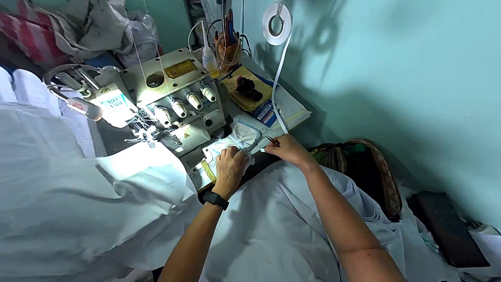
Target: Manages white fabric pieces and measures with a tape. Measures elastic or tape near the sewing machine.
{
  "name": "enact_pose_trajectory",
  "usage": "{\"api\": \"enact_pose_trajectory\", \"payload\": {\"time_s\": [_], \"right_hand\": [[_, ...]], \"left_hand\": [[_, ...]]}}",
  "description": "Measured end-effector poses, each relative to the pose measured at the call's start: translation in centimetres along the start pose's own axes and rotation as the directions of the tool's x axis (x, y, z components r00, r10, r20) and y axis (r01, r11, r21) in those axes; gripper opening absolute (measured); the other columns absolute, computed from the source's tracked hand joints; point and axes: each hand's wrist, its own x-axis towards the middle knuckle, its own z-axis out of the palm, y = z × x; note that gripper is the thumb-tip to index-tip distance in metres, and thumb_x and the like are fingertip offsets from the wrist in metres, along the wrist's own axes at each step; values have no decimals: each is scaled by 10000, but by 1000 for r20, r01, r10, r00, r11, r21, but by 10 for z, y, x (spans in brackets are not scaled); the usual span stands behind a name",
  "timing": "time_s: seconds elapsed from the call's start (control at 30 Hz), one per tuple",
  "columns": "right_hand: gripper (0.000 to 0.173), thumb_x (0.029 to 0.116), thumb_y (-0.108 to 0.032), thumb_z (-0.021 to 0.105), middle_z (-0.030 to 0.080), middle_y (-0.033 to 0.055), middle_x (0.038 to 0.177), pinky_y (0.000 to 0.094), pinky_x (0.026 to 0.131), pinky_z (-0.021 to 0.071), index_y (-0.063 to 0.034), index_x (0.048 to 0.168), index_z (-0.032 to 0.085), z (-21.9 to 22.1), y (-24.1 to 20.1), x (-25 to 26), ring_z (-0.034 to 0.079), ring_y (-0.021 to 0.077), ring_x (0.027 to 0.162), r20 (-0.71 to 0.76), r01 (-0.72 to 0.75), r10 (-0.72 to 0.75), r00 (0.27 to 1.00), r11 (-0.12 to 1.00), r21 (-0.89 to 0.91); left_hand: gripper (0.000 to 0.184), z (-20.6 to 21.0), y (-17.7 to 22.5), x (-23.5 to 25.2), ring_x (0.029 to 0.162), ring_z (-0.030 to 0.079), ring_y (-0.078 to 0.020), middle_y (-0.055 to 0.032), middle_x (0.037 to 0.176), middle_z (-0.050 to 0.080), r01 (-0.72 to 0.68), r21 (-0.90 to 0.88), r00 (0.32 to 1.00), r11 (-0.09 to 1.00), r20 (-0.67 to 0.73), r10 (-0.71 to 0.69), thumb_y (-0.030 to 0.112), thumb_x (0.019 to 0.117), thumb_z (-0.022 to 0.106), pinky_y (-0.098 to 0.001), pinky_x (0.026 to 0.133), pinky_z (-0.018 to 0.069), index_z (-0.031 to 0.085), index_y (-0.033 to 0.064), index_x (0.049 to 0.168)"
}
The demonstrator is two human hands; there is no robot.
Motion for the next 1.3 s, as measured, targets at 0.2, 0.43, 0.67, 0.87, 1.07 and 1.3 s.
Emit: {"api": "enact_pose_trajectory", "payload": {"time_s": [0.2,0.43,0.67,0.87,1.07,1.3], "right_hand": [[157,957,-93,707,467,-25,583,182,426,277,-38,816,665,-10,-5,2,337,22,444,-53,81,-70,996,969,234],[194,961,-109,715,484,39,651,287,535,345,9,823,645,-6,9,26,399,105,557,-43,-24,26,999,997,69],[217,973,-141,695,599,179,841,507,725,452,69,931,658,-1,12,56,551,282,771,49,-107,115,992,984,-142],[244,990,-161,645,636,221,888,581,746,462,61,892,660,14,-6,67,614,364,856,151,11,41,988,945,-327],[239,998,-170,625,677,221,933,597,791,480,40,919,707,32,-25,73,647,386,929,260,160,-54,964,899,-407],[269,1021,-213,625,676,236,995,614,844,472,43,980,698,22,-32,66,640,405,997,324,189,-36,945,869,-457]], "left_hand": [[174,3,2,19,990,675,-458,-283,988,688,139,39,986,989,89,-142,39,959,640,-565,864,535,709,-101,1038],[166,10,1,34,1010,665,-445,-279,1011,673,172,-15,984,985,44,-172,38,984,618,-543,892,535,713,-92,1022],[115,28,-26,23,1015,643,-454,-276,1058,664,-33,-40,968,999,-248,22,29,921,687,-560,880,509,718,-69,973],[172,30,-28,-2,1027,658,-428,-238,1042,692,-85,39,954,996,-284,93,92,800,771,-566,912,500,729,-46,894],[169,28,-27,1,1099,627,-434,-229,1091,689,16,46,964,999,-267,-3,146,856,771,-606,955,440,756,-11,915],[128,12,-8,2,1296,530,-447,-245,1236,651,132,144,991,981,-30,-128,54,928,668,-677,1058,323,724,-60,914]]}}
